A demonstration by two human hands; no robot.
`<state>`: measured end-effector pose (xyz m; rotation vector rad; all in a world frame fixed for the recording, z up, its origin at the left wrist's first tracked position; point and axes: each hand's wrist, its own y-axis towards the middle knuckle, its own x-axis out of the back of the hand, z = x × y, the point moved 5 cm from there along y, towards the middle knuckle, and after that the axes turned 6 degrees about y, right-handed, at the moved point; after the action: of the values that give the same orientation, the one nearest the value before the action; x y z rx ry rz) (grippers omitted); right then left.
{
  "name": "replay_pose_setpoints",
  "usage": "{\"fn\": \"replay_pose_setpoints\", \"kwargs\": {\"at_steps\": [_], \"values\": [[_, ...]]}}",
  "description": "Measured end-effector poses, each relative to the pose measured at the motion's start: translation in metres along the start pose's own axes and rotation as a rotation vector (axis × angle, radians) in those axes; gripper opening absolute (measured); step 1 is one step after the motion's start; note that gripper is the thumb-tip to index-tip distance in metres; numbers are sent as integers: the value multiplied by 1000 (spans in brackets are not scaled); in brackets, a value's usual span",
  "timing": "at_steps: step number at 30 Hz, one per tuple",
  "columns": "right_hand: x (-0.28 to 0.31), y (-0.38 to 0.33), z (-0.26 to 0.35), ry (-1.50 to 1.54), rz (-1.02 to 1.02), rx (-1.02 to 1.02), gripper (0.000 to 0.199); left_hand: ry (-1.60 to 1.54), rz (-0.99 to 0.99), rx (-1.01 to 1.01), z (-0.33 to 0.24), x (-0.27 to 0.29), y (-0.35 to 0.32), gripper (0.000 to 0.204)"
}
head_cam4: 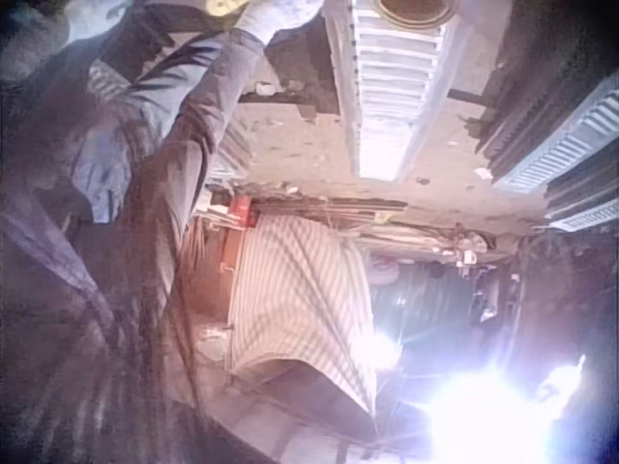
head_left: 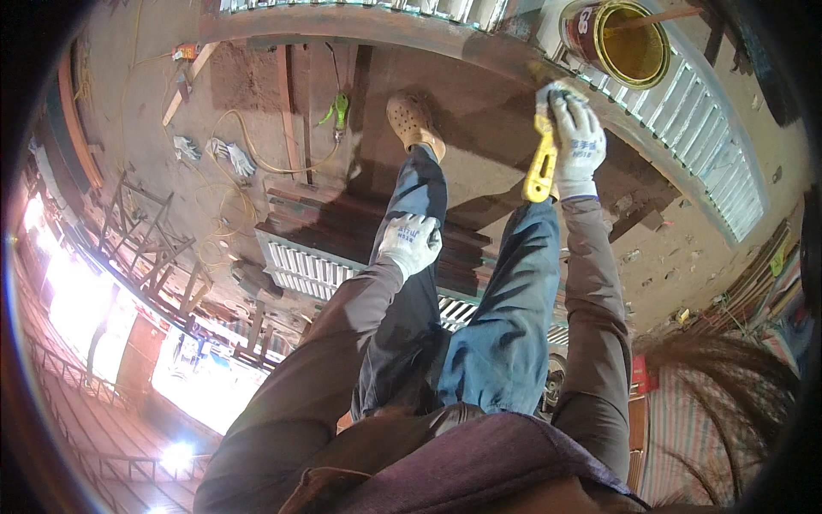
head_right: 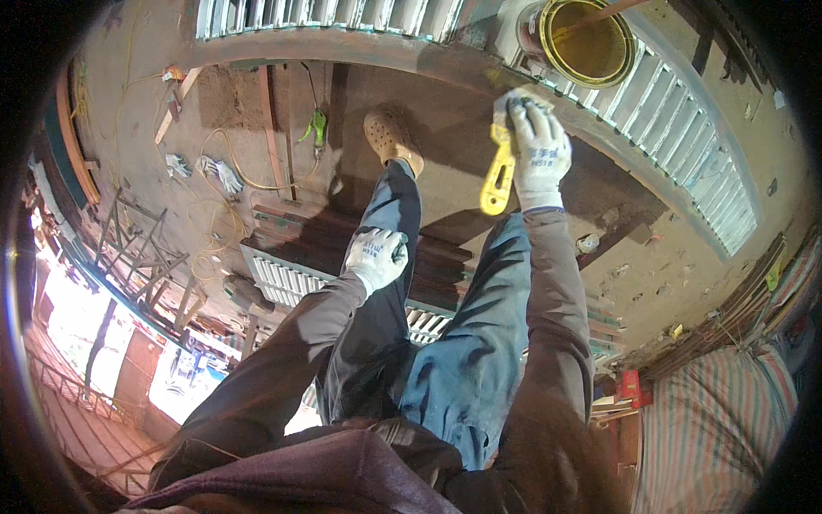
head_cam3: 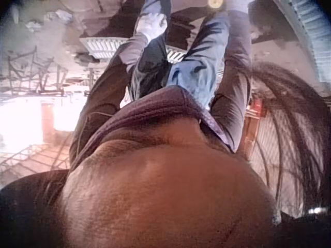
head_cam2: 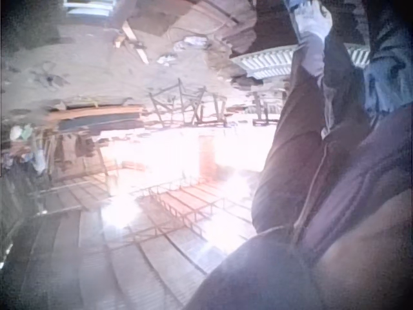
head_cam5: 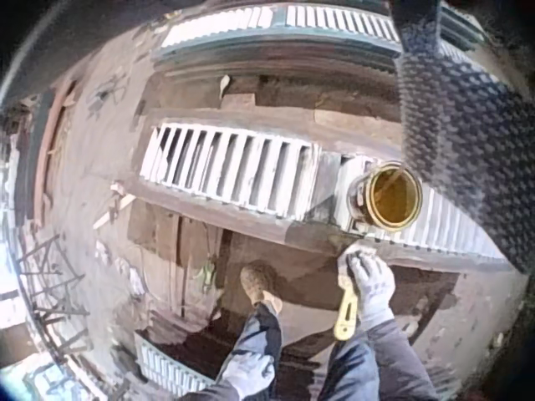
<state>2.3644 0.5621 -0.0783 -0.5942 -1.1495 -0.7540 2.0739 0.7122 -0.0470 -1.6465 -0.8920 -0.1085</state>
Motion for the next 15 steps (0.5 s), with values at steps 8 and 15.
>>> {"fn": "replay_pose_setpoints", "kwargs": {"at_steps": [8, 15], "values": [[12, -20, 9, 130, 55, 98, 38, -10, 4, 27, 7, 7, -7, 23], [3, 17, 28, 11, 145, 130, 41, -1, 54, -23, 0, -8, 2, 20]]}}
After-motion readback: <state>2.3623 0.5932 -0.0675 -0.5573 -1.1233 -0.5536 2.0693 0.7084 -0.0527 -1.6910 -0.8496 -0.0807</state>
